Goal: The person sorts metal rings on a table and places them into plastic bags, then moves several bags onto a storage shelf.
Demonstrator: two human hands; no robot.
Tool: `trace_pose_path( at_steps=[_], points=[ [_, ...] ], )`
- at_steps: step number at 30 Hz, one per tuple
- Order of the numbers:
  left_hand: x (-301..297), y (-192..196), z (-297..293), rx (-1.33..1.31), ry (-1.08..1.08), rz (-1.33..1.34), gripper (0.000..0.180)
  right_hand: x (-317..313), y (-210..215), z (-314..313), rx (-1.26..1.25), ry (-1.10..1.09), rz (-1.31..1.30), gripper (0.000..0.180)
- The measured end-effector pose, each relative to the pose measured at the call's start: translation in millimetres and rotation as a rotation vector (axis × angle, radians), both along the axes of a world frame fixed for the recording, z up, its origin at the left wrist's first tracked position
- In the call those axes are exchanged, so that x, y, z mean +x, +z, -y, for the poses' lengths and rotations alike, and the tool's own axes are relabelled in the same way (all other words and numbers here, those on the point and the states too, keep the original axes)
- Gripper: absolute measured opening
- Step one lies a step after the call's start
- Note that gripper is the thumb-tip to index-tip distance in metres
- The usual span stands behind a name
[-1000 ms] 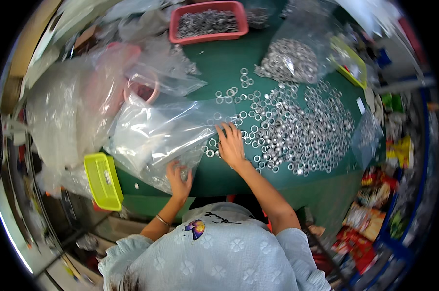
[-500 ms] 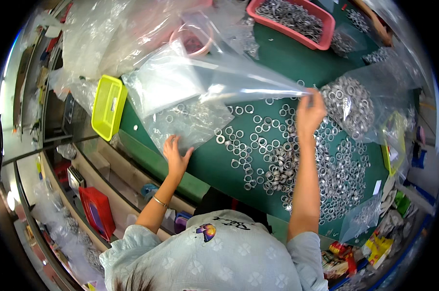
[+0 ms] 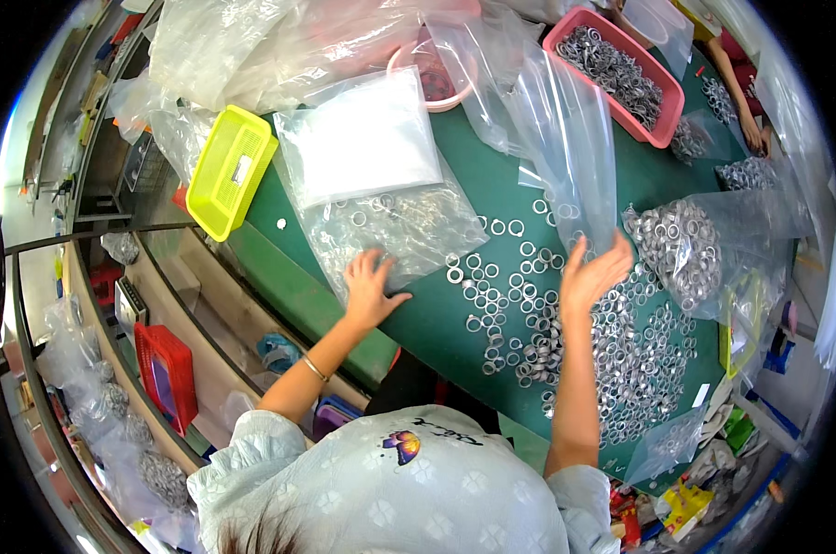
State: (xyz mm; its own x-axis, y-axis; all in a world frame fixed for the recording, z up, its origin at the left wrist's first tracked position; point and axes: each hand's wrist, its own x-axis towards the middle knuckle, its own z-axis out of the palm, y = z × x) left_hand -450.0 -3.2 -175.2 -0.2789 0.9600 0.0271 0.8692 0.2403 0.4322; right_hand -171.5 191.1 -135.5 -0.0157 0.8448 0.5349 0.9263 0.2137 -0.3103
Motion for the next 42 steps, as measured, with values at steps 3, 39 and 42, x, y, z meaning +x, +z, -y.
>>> trace_pose_path(
  at_steps=[3,39,42],
  points=[
    [5,-17,11,0.12,-0.01,-0.002,0.037,-41,-13,38,-0.381,0.227,-0.433,0.032],
    [-23,67,-32,0.591,0.313,0.608,0.006,-272,-112,68,-0.344,0.776,0.255,0.058],
    [-21,65,-32,0.596,0.29,0.62,0.006,-282,-119,62,-0.145,0.961,0.248,0.05]
  ],
)
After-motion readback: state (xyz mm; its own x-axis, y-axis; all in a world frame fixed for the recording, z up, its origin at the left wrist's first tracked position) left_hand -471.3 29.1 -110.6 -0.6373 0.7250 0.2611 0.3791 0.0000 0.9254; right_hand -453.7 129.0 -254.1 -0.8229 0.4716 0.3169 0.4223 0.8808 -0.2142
